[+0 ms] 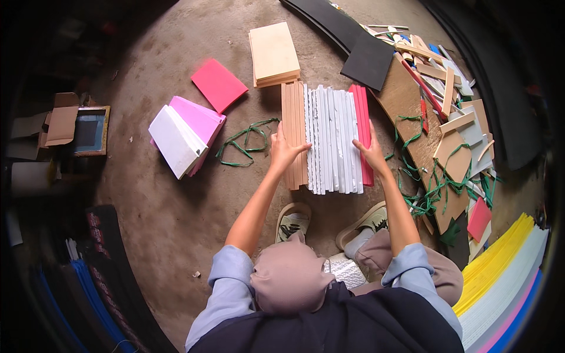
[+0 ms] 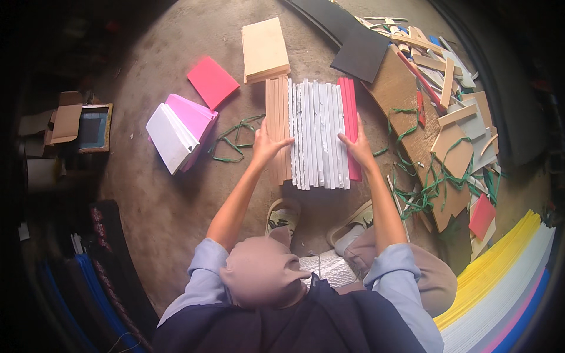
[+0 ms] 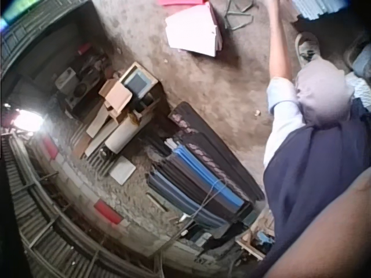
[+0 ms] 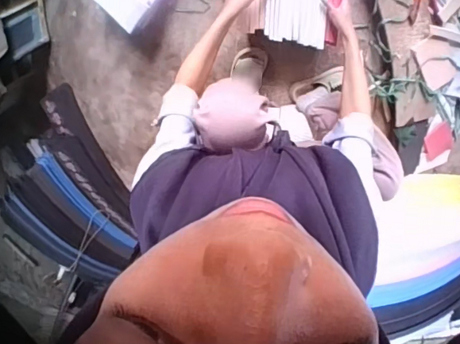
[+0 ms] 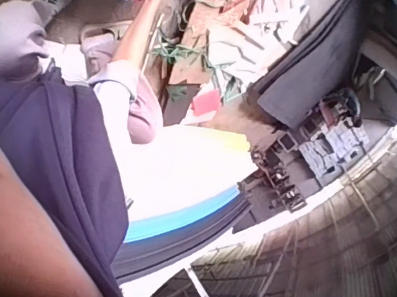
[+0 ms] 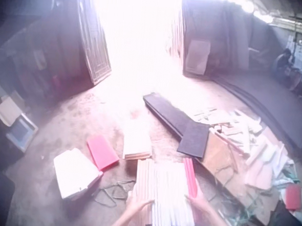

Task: The person stacks several books and book covers, aligns them, and ties the bundle with a green string. They then use a red utility knife to cut the excess string and place the tied bundle aside.

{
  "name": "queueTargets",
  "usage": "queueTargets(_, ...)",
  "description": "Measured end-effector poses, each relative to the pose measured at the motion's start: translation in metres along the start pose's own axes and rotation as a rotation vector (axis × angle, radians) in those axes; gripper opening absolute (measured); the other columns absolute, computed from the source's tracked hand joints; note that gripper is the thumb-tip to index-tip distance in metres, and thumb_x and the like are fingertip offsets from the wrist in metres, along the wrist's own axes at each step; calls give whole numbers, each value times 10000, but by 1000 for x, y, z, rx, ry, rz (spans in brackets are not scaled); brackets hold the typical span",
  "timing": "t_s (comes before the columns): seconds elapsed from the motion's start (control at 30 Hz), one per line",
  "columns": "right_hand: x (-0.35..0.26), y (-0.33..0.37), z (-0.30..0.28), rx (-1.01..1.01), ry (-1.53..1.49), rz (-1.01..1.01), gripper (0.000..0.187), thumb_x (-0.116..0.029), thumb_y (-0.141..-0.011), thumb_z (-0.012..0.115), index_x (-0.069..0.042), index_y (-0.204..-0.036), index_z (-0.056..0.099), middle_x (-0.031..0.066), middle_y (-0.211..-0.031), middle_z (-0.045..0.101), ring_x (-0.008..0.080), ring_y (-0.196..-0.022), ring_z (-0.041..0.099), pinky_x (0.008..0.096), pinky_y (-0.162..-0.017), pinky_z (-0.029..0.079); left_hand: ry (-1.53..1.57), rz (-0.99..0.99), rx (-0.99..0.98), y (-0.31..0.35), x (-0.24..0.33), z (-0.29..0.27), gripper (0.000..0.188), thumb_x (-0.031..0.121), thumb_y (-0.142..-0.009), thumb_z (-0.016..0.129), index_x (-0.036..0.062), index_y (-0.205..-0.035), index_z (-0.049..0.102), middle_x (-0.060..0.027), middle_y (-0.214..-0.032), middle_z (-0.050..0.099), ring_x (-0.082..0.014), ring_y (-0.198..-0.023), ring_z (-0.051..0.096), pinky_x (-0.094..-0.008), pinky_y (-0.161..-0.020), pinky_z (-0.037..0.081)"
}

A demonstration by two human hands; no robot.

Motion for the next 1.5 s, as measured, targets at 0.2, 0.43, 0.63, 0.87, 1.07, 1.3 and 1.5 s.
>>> queueTargets(0.2,33,-21,-2,-180,226,172,859,-317,-741,684,-76,-1362,141,260,-1305,353,328,-1217,376,379,-1005,303,-6,-66,-90,-23,-11,19,1158,474,-472,814,-9,-1322,193,-241,-1175,405,-356,-1086,467,-394,-919,403)
queueTargets(0.43,25,-52,-9,-173,293,306,837,-397,-650,736,26,-1245,328,190,-1191,483,238,-1097,482,342,-933,372,107,-72,-206,-45,-12,23,1113,533,-456,793,-48,-1252,276,-245,-1152,495,-312,-1072,509,-373,-925,398)
queueTargets(0.63,-33,-12,-19,69,306,71,859,-338,-603,776,38,-1217,308,247,-1101,531,331,-1045,527,380,-913,405,149,15,5,-20,8,-14,993,492,-469,812,-25,-1147,304,-234,-1120,469,-324,-1033,508,-383,-887,422)
queueTargets(0.87,-99,31,-41,299,85,-360,728,-171,-589,805,2,-1105,322,119,-1061,400,249,-969,481,346,-819,415,114,379,252,34,85,-72,907,391,-514,837,5,-1081,243,-169,-1117,358,-281,-1066,446,-390,-873,423)
queueTargets(1.07,-12,44,-4,125,45,-384,560,-61,-683,726,-42,-1060,313,61,-835,464,173,-717,528,315,-625,457,245,435,223,42,10,-13,873,268,-561,835,54,-1063,154,-192,-1104,413,-332,-981,526,-418,-803,466)
queueTargets(1.3,20,26,-10,-48,351,-319,609,-99,-674,746,-57,-1176,405,110,-768,616,206,-741,619,337,-614,475,164,345,207,38,5,-6,854,289,-555,830,66,-1056,176,-221,-1027,495,-392,-895,573,-452,-729,489)
queueTargets(1.5,-68,16,-29,153,393,-385,616,-223,-696,716,-77,-1211,410,158,-809,641,295,-786,637,383,-651,513,50,370,248,32,53,-44,829,324,-564,821,35,-1055,220,-229,-1003,519,-383,-880,581,-440,-753,492)
Point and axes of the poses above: each hand's wrist, its own y-axis away from the middle knuckle, its own z-axis out of the palm, x = y × z, the point moved 8 cm from there along -y, towards the middle knuckle
